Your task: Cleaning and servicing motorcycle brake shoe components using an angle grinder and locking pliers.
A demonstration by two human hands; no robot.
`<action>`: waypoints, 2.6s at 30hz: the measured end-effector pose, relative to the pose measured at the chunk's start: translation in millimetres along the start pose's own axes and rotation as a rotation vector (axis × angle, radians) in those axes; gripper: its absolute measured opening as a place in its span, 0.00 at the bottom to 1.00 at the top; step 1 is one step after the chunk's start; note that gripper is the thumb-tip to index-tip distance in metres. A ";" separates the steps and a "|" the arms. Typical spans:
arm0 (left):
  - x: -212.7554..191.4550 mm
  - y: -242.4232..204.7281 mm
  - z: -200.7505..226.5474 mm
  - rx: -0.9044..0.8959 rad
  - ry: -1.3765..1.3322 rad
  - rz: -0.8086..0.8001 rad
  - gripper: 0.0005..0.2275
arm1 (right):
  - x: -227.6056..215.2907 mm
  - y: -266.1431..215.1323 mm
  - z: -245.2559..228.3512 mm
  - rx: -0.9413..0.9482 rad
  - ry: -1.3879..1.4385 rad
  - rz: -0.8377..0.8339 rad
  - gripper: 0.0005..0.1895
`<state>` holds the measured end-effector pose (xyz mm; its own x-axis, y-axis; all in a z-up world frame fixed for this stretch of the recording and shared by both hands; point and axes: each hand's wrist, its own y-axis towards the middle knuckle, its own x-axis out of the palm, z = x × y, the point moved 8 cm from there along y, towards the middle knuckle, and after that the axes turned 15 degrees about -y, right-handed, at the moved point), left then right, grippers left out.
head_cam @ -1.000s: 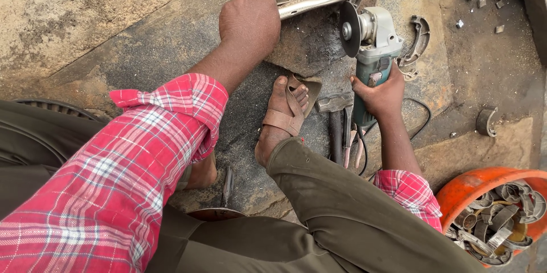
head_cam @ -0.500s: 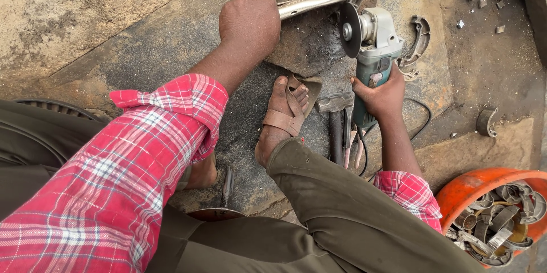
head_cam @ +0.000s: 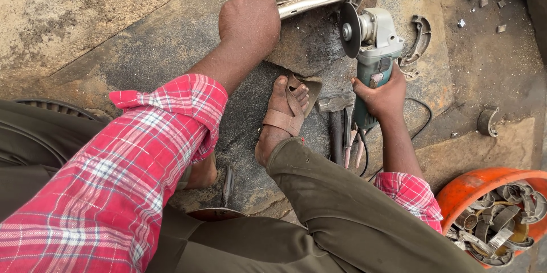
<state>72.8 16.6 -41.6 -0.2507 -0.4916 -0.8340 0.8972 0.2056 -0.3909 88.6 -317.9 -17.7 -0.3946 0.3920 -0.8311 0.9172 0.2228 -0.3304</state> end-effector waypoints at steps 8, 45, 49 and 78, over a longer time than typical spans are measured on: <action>-6.6 -3.8 2.3 -0.021 -0.006 -0.028 0.32 | -0.9 0.1 0.8 0.018 -0.013 0.003 0.27; -7.5 -5.0 2.9 -0.004 -0.007 -0.009 0.32 | -1.7 2.1 6.7 0.037 -0.085 -0.002 0.27; -5.4 -3.9 2.8 0.005 0.006 -0.008 0.33 | -1.6 1.3 7.9 0.051 -0.072 -0.014 0.27; -55.2 -19.9 30.4 -0.159 0.255 -0.231 0.34 | 22.9 -134.6 135.2 0.170 1.450 0.083 0.45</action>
<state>79.9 13.9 24.0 -0.5401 -0.3175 -0.7794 0.7440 0.2528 -0.6185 -36.4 -459.5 -52.7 0.0441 0.9572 0.2862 0.8946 0.0897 -0.4378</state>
